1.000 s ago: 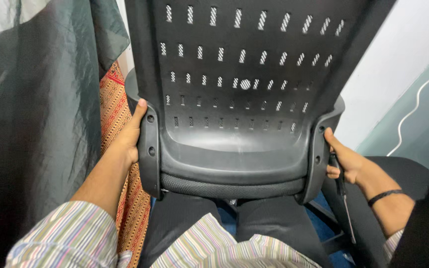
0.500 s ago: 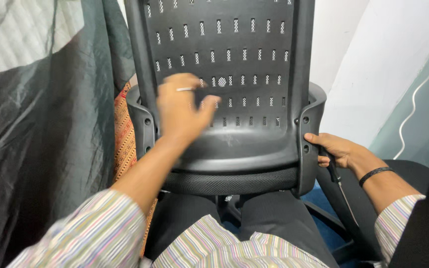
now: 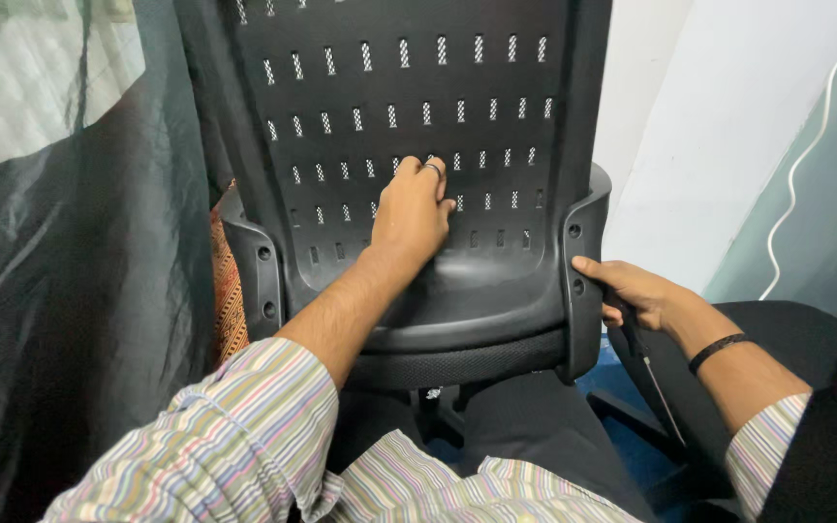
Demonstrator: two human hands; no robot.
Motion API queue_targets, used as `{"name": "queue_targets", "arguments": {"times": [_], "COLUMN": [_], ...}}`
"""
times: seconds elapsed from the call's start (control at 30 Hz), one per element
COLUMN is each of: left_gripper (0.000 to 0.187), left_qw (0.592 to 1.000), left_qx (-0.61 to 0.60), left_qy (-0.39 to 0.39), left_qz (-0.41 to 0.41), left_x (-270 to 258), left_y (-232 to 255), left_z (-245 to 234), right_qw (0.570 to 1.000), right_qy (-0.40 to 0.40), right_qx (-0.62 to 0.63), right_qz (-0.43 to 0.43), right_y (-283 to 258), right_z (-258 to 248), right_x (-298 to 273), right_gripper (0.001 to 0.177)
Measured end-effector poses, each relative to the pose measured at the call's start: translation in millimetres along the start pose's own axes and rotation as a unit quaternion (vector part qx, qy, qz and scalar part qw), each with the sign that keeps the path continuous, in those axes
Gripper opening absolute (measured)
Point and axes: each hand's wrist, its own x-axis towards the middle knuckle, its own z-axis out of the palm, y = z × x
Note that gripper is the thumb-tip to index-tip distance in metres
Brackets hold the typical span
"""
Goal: The person attaches the chair base to the seat using a screwdriver, then flips the chair upright and secures the backrest to the seat with multiple screws.
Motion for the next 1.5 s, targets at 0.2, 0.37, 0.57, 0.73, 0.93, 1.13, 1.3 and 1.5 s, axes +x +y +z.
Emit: {"name": "queue_targets", "arguments": {"times": [0.2,0.37,0.57,0.73,0.93,1.13,1.3,1.5], "left_gripper": [0.022,0.027,0.029,0.032,0.035,0.037,0.037,0.038], "left_qw": [0.991,0.985,0.979,0.981,0.988,0.986,0.981,0.976], "left_qx": [0.010,-0.014,-0.036,-0.032,-0.041,-0.061,-0.078,-0.081], "left_qy": [0.110,0.146,0.178,0.171,0.145,0.149,0.168,0.189], "left_qz": [0.080,0.087,0.089,0.090,0.044,0.048,0.052,0.075], "left_x": [7.1,5.4,6.1,6.0,12.7,13.3,11.9,12.5], "left_y": [-7.8,-10.2,-10.0,-8.1,-3.7,-3.3,-5.4,-8.1], "left_z": [6.6,11.2,16.9,12.5,8.4,7.8,11.6,14.6], "right_qw": [0.996,0.996,0.996,0.996,0.995,0.995,0.995,0.995], "right_qy": [0.072,0.084,0.081,0.079,0.079,0.083,0.073,0.084], "right_qx": [-0.040,-0.025,-0.010,0.007,0.027,0.038,0.050,0.021], "right_qz": [-0.019,-0.030,-0.044,-0.043,-0.049,-0.034,-0.036,-0.047], "right_y": [-0.1,-2.3,6.1,11.8,12.8,11.3,10.6,9.9], "right_z": [15.9,24.8,26.1,23.7,18.6,17.3,18.6,24.7], "right_x": [-11.4,-17.4,-17.5,-13.7,-10.1,-15.1,-18.1,-20.2], "right_gripper": [0.055,0.051,0.052,0.052,0.058,0.056,0.053,0.054]}}
